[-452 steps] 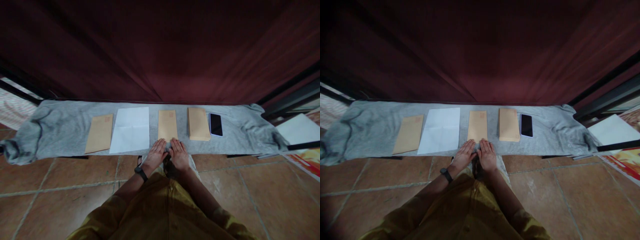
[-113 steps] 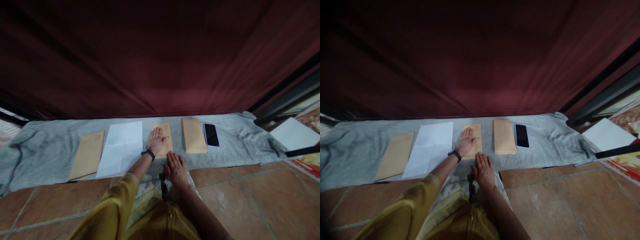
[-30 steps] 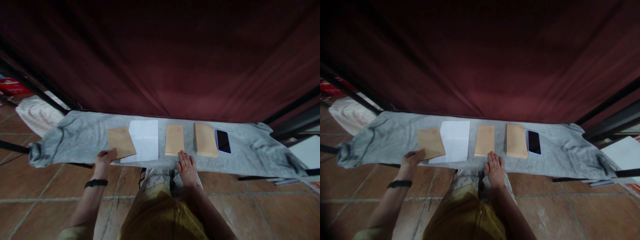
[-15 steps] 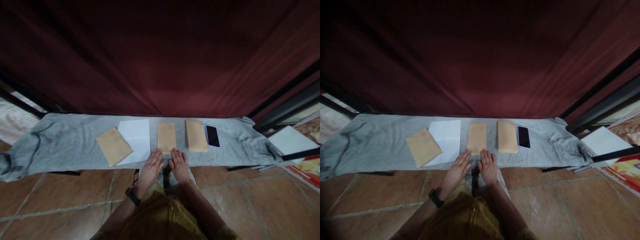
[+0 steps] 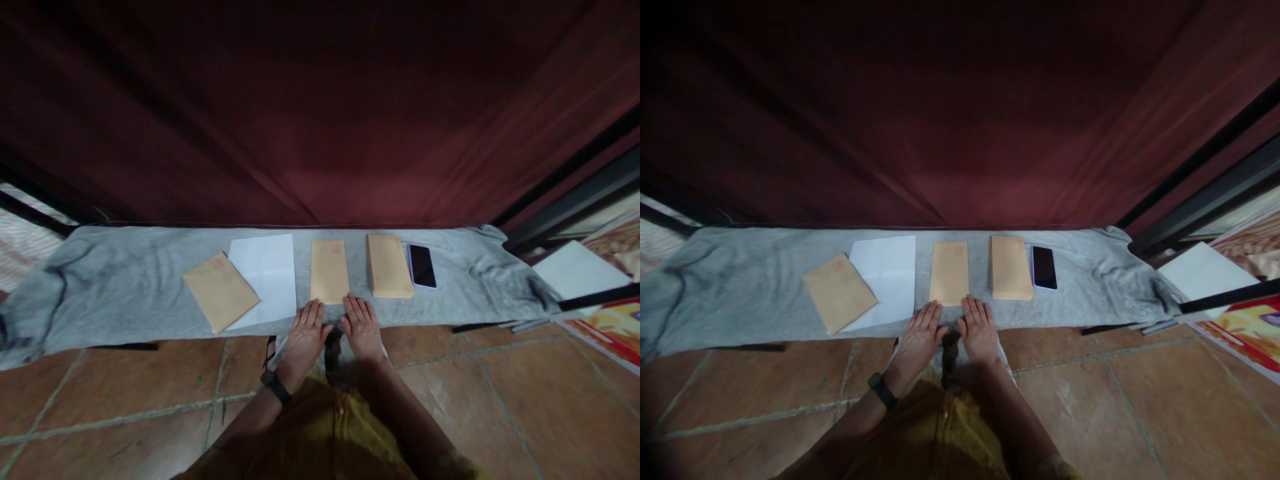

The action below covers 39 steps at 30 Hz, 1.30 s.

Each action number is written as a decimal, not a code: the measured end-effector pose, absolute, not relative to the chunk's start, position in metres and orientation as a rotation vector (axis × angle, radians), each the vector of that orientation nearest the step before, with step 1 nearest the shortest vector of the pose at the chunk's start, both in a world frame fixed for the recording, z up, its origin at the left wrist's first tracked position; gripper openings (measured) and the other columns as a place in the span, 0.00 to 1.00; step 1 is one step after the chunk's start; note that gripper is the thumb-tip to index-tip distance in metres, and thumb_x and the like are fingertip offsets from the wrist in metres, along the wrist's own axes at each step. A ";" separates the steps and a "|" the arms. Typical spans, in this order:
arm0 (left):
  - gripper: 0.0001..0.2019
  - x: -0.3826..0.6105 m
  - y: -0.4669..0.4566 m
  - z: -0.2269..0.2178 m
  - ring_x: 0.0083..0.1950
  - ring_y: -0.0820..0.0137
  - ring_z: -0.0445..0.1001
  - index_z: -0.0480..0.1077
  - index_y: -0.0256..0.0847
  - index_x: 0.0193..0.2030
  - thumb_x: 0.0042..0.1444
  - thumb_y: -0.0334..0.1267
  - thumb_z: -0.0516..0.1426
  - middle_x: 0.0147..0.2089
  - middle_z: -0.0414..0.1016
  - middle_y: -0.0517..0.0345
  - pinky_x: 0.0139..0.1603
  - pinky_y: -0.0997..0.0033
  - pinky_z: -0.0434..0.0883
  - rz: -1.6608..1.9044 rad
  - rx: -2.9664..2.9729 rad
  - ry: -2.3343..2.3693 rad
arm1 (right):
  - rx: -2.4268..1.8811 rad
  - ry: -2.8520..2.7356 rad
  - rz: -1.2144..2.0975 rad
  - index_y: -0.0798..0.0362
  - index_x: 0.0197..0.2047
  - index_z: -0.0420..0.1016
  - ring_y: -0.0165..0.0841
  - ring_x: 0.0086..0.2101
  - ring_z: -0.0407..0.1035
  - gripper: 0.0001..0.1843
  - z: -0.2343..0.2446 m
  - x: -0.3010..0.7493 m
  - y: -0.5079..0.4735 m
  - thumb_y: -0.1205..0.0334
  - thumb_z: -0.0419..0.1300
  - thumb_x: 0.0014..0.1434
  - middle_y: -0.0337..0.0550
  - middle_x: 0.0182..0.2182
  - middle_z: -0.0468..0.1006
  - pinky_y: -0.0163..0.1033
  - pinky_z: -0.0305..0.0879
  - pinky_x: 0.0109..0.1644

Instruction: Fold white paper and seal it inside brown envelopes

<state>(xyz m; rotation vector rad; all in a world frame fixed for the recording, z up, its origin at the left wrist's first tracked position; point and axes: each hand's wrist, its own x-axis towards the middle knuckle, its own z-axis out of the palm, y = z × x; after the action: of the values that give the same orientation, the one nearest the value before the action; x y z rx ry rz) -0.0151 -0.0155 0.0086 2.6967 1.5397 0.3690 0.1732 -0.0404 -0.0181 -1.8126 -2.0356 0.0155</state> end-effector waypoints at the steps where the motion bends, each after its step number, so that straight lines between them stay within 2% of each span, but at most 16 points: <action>1: 0.24 -0.013 -0.014 0.011 0.70 0.55 0.64 0.63 0.31 0.68 0.71 0.42 0.48 0.69 0.67 0.38 0.68 0.52 0.64 0.352 2.698 1.549 | -1.815 -2.033 0.012 0.55 0.73 0.57 0.44 0.68 0.56 0.28 -0.018 0.175 -0.041 0.57 0.46 0.74 0.50 0.69 0.64 0.55 0.50 0.71; 5: 0.22 -0.004 -0.004 0.024 0.65 0.54 0.69 0.64 0.35 0.68 0.70 0.37 0.48 0.64 0.71 0.40 0.65 0.50 0.65 0.261 2.755 1.511 | -1.821 -2.025 0.024 0.54 0.71 0.61 0.44 0.68 0.56 0.27 -0.017 0.181 -0.043 0.58 0.46 0.73 0.50 0.68 0.66 0.55 0.51 0.71; 8: 0.22 0.003 0.003 0.030 0.61 0.54 0.70 0.66 0.32 0.66 0.67 0.30 0.48 0.59 0.73 0.38 0.64 0.50 0.66 0.184 2.795 1.474 | -1.823 -1.973 0.055 0.55 0.70 0.63 0.44 0.67 0.57 0.26 -0.016 0.182 -0.041 0.60 0.46 0.72 0.51 0.67 0.67 0.55 0.53 0.70; 13: 0.25 0.011 0.007 0.029 0.64 0.57 0.69 0.67 0.34 0.63 0.61 0.21 0.48 0.60 0.72 0.39 0.63 0.54 0.67 0.160 2.809 1.396 | -1.829 -1.816 0.102 0.55 0.65 0.69 0.45 0.62 0.62 0.24 -0.015 0.177 -0.030 0.65 0.49 0.69 0.54 0.63 0.70 0.55 0.58 0.66; 20: 0.19 0.018 0.012 0.032 0.56 0.58 0.72 0.70 0.35 0.58 0.64 0.23 0.48 0.53 0.75 0.43 0.57 0.57 0.70 0.165 2.779 1.449 | -1.805 -1.535 0.246 0.55 0.52 0.77 0.44 0.51 0.69 0.18 -0.014 0.168 -0.008 0.65 0.53 0.63 0.55 0.49 0.77 0.51 0.65 0.59; 23: 0.18 0.021 0.014 0.033 0.55 0.57 0.72 0.71 0.36 0.56 0.64 0.24 0.49 0.52 0.75 0.45 0.55 0.57 0.71 0.147 2.788 1.468 | -1.767 -1.355 0.432 0.54 0.47 0.78 0.43 0.46 0.73 0.15 -0.014 0.171 0.000 0.62 0.53 0.61 0.53 0.44 0.79 0.49 0.69 0.53; 28: 0.14 0.026 0.018 0.035 0.55 0.56 0.72 0.73 0.35 0.52 0.65 0.26 0.50 0.51 0.76 0.43 0.54 0.57 0.72 0.209 2.781 1.486 | -1.561 -1.015 0.799 0.52 0.44 0.75 0.39 0.38 0.75 0.16 -0.015 0.168 0.005 0.55 0.55 0.57 0.46 0.37 0.80 0.46 0.73 0.46; 34: 0.13 0.032 0.022 0.045 0.51 0.56 0.74 0.72 0.37 0.50 0.65 0.25 0.50 0.48 0.76 0.43 0.46 0.60 0.74 0.219 2.741 1.520 | -1.363 -0.805 0.955 0.50 0.44 0.72 0.37 0.36 0.76 0.16 -0.008 0.154 0.005 0.50 0.58 0.54 0.44 0.37 0.81 0.45 0.76 0.45; 39: 0.14 0.032 0.023 0.056 0.49 0.57 0.75 0.72 0.37 0.49 0.65 0.24 0.48 0.46 0.76 0.43 0.43 0.62 0.74 0.261 2.656 1.592 | -1.381 -0.902 0.971 0.49 0.45 0.74 0.38 0.37 0.77 0.17 0.001 0.152 0.006 0.48 0.55 0.59 0.46 0.39 0.82 0.45 0.77 0.42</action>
<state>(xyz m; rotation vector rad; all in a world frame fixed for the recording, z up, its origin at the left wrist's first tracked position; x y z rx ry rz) 0.0320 0.0231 0.0557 2.6563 1.5921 0.2605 0.1524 0.0061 0.0012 -1.3807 -0.9020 0.9706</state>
